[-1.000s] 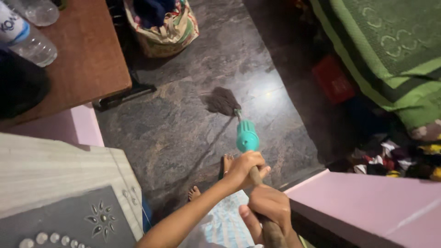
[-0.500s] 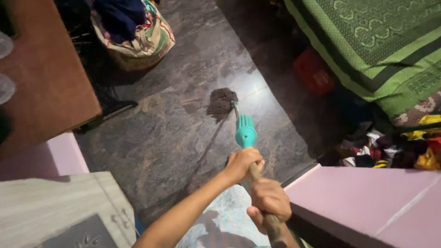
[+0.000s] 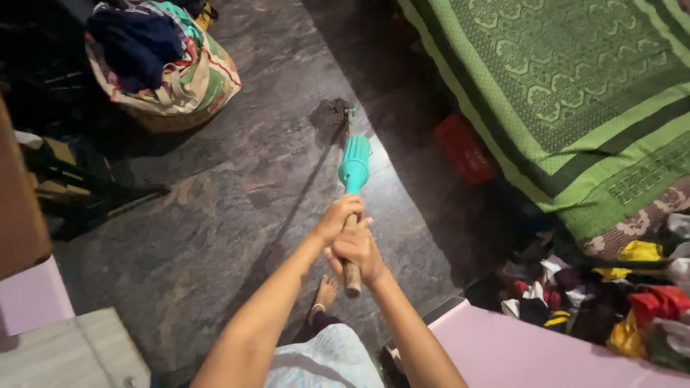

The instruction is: The person mops a tiled floor using a teal spin mop, moving it back and forth across the surface. The camera is head-mounted and shows the hands and mop head throughout the task.

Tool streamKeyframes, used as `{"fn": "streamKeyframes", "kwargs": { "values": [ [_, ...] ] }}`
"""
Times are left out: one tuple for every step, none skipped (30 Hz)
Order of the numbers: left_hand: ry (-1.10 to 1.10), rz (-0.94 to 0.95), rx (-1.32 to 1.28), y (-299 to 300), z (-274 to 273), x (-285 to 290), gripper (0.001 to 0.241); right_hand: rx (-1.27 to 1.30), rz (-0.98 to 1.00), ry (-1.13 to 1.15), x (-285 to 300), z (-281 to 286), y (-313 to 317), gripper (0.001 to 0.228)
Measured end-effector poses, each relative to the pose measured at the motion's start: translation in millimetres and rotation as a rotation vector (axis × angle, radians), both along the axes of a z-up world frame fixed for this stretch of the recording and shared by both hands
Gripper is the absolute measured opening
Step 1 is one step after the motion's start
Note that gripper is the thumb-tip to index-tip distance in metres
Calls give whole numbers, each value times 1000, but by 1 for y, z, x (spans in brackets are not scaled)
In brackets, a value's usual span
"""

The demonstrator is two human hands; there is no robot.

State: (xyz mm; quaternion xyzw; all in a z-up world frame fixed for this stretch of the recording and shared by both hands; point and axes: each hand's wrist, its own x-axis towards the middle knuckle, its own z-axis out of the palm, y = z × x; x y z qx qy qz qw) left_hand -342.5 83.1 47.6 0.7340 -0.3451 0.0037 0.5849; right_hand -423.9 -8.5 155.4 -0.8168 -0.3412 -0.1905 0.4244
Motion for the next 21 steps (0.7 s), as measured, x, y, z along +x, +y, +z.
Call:
{"fn": "streamKeyframes", "kwargs": {
  "values": [
    [13, -38, -2, -3, 5, 7, 25, -29, -7, -16, 12, -7, -6, 32],
    [33, -78, 5, -1, 10, 7, 25, -28, -20, 12, 17, -12, -12, 32],
    [34, -90, -68, 1, 16, 1, 23, -27, -33, 39, 21, -14, -19, 32],
    [29, -104, -142, 4, 23, -4, 23, -27, -49, 61, 22, -14, -23, 33],
    [25, -119, -217, 7, 30, -9, 26, -13, -52, 61, 18, -13, -23, 31],
    [14, -128, -194, 7, 36, -13, 26, -4, -58, 60, 12, -10, -24, 30],
    [3, -137, -171, 8, 41, -20, 25, 5, -63, 60, 2, -5, -22, 29],
    [-4, -147, -149, 10, 46, -30, 25, 13, -85, 71, -11, 1, -18, 30],
    [-3, -169, -103, 14, 51, -42, 22, 21, -107, 83, -26, 8, -12, 31],
    [-8, -191, -57, 18, 58, -53, 20, 28, -129, 91, -41, 18, -3, 32],
    [-12, -214, -12, 26, 65, -65, 18, 50, -167, 95, -59, 28, 10, 33],
    [-10, -242, 47, 36, 75, -81, 16, 70, -203, 99, -80, 41, 25, 33],
    [-8, -270, 105, 50, 87, -101, 14, 90, -238, 103, -98, 54, 41, 34],
    [-7, -297, 165, 65, 101, -118, 12, 109, -254, 90, -116, 69, 58, 32],
    [-16, -322, 142, 82, 116, -134, 13, 127, -270, 78, -135, 86, 75, 29],
    [-22, -346, 120, 102, 133, -151, 14, 147, -286, 67, -154, 103, 94, 27],
    [-28, -371, 98, 122, 150, -167, 16, 152, -278, 99, -171, 120, 113, 28],
    [-18, -388, 100, 140, 168, -182, 15, 159, -269, 132, -187, 137, 131, 29],
    [-8, -406, 103, 158, 186, -196, 15, 145, -250, 140, -203, 154, 146, 30],
    [3, -423, 109, 176, 203, -209, 15, 135, -230, 149, -218, 170, 161, 30],
    [-7, -445, 110, 193, 218, -219, 16, 125, -210, 158, -229, 185, 175, 30]
  ]
}}
